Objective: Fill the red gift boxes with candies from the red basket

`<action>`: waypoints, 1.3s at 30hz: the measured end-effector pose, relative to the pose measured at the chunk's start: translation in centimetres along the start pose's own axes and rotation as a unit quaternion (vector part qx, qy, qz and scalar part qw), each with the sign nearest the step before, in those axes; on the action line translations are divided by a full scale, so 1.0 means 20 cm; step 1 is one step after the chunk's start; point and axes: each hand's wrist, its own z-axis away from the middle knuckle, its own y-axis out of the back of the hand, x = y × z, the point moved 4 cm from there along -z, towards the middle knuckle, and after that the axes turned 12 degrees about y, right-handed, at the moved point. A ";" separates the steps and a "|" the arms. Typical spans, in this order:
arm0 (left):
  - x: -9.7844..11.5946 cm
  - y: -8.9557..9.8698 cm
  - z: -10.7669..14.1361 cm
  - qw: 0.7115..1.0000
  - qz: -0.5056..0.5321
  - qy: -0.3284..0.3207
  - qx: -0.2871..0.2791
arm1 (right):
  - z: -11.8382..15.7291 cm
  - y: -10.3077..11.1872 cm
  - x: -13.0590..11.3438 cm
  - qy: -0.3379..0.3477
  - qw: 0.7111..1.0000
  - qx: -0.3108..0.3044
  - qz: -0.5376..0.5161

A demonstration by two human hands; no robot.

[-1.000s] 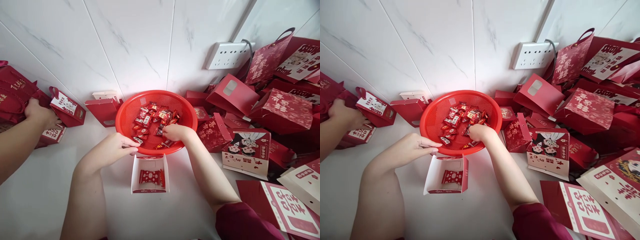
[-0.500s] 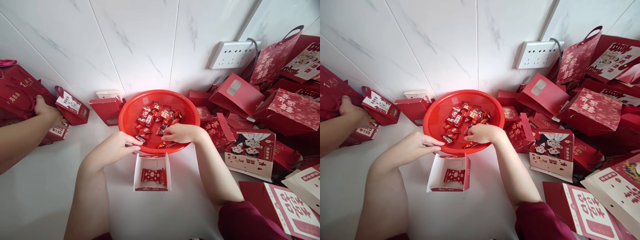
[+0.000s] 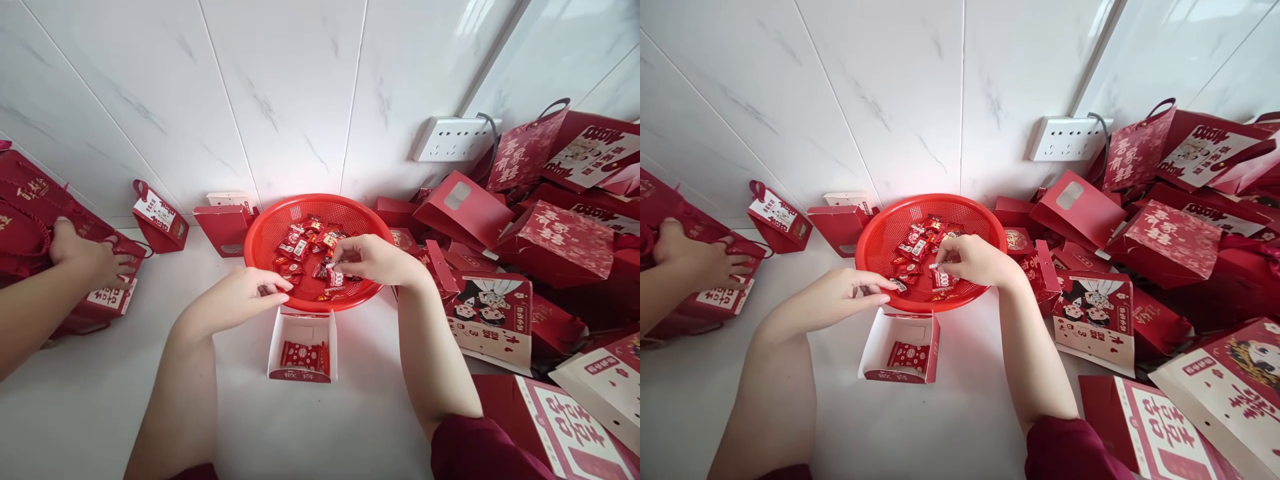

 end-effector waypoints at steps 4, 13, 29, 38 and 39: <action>0.09 0.00 0.04 0.995 0.068 -0.031 0.068 | -0.01 -0.01 -0.07 0.023 0.971 0.170 -0.163; 0.17 -0.02 0.08 0.943 0.300 -0.121 0.073 | 0.01 -0.13 -0.27 0.064 0.929 0.218 -0.291; 0.20 -0.11 0.13 0.950 0.255 -0.132 -0.119 | 0.06 -0.19 -0.36 0.094 0.951 0.177 -0.235; 0.20 -0.09 0.10 0.878 0.463 -0.119 0.011 | 0.07 -0.16 -0.40 0.189 0.950 0.247 0.006; 0.19 -0.08 0.10 0.879 0.463 -0.114 0.013 | 0.07 -0.15 -0.41 0.202 0.945 0.254 0.042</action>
